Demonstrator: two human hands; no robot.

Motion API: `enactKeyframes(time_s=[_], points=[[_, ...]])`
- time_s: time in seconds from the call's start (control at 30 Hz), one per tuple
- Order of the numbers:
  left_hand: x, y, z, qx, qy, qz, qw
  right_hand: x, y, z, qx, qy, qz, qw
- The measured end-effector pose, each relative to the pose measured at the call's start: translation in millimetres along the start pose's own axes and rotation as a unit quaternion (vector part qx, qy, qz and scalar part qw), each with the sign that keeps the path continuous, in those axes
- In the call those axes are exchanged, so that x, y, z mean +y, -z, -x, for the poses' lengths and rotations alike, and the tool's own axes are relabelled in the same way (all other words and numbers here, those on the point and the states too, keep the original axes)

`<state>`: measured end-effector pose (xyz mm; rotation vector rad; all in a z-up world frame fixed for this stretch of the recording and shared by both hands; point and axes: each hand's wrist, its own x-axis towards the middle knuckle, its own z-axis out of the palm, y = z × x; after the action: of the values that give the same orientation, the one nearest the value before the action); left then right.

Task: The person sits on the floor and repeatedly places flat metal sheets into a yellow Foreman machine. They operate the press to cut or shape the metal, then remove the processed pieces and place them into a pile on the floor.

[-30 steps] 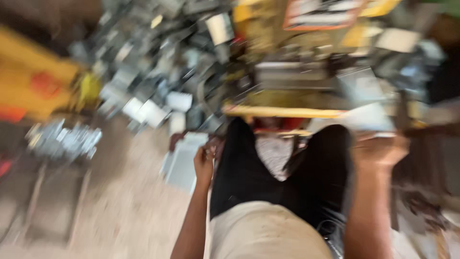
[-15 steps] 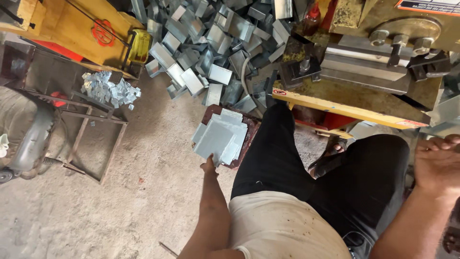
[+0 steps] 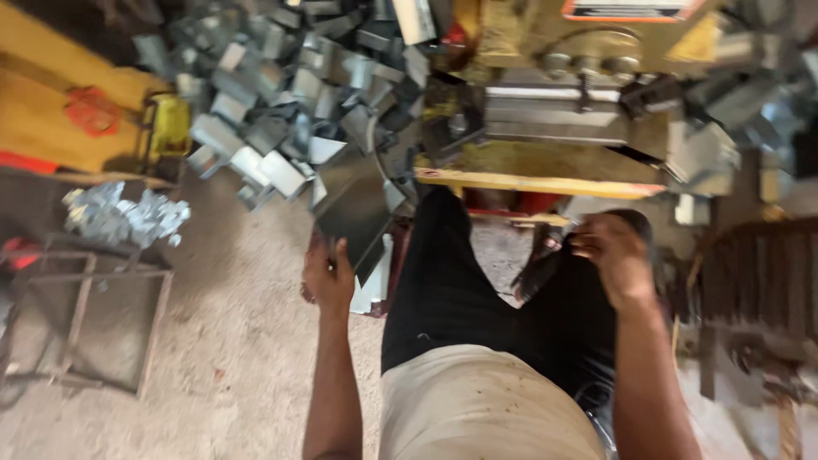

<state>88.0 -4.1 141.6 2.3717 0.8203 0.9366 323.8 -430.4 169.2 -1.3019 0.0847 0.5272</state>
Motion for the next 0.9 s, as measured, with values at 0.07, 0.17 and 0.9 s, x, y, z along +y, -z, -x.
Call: enactKeyframes(time_s=[0.07, 0.17, 0.9], points=[[39, 11, -7, -0.045, 0.078, 0.178, 0.98, -7, -21, 19, -0.096, 0.08, 0.147, 0.981], [85, -21, -10, -0.134, 0.187, 0.388, 0.893, -25, -43, 32, -0.252, 0.072, 0.071, 0.962], [180, -143, -44, -0.387, 0.231, 0.506, 0.736, -39, -40, -19, 0.066, 0.098, -0.045, 0.992]])
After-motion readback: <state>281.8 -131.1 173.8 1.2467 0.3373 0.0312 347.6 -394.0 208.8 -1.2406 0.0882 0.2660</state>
